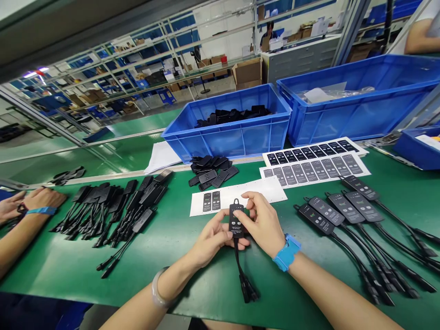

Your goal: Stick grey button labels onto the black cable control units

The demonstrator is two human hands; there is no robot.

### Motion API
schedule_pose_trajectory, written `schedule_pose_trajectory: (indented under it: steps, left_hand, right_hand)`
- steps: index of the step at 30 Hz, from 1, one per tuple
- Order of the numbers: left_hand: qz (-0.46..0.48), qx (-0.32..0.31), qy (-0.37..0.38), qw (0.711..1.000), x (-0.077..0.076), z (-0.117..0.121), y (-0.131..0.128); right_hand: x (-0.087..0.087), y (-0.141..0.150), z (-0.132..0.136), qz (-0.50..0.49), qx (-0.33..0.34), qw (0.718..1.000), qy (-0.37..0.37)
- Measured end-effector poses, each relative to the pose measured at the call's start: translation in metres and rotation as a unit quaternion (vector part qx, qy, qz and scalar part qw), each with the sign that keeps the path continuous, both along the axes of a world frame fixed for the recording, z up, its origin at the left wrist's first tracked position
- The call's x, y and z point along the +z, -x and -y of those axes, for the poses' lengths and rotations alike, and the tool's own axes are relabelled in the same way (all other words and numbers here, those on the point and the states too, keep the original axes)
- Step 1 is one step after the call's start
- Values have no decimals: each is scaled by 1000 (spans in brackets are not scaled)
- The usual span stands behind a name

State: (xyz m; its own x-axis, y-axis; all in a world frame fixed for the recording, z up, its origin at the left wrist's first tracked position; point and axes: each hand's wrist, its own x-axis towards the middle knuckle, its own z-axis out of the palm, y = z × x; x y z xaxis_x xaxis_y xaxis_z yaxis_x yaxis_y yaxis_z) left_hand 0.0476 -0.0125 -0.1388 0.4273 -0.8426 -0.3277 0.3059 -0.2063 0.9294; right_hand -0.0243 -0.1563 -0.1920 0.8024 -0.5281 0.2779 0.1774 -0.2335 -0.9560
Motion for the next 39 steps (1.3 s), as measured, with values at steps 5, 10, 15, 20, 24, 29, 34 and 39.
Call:
schedule_pose_trajectory:
  steps: [5, 10, 15, 20, 24, 29, 34, 39]
  left_hand:
    - [-16, 56, 9, 998, -1, 2, -4]
    - [64, 75, -16, 995, -3, 3, -2]
    - [155, 48, -34, 986, -8, 1, -1]
    - [175, 47, -39, 983, -12, 2, -1]
    - [70, 77, -13, 995, -12, 4, -3]
    - [305, -28, -64, 950, -5, -3, -18]
    - [713, -60, -274, 642, 4, -12, -43]
    - [720, -51, -414, 554, 4, -15, -48]
  right_hand:
    - [-4, -2, -4, -34, 104, 994, 18]
    - [-2, -1, -9, -23, 193, 980, -52]
    - [1, 0, -13, -3, 162, 985, -66]
    - [-1, -1, -15, 6, 124, 992, -21]
    - [-8, -5, -13, 17, 67, 991, 117]
    - [2, -2, -4, -47, 49, 973, 222]
    - [17, 30, 17, -331, 50, 852, 402]
    - [12, 60, 37, -436, -9, 752, 494]
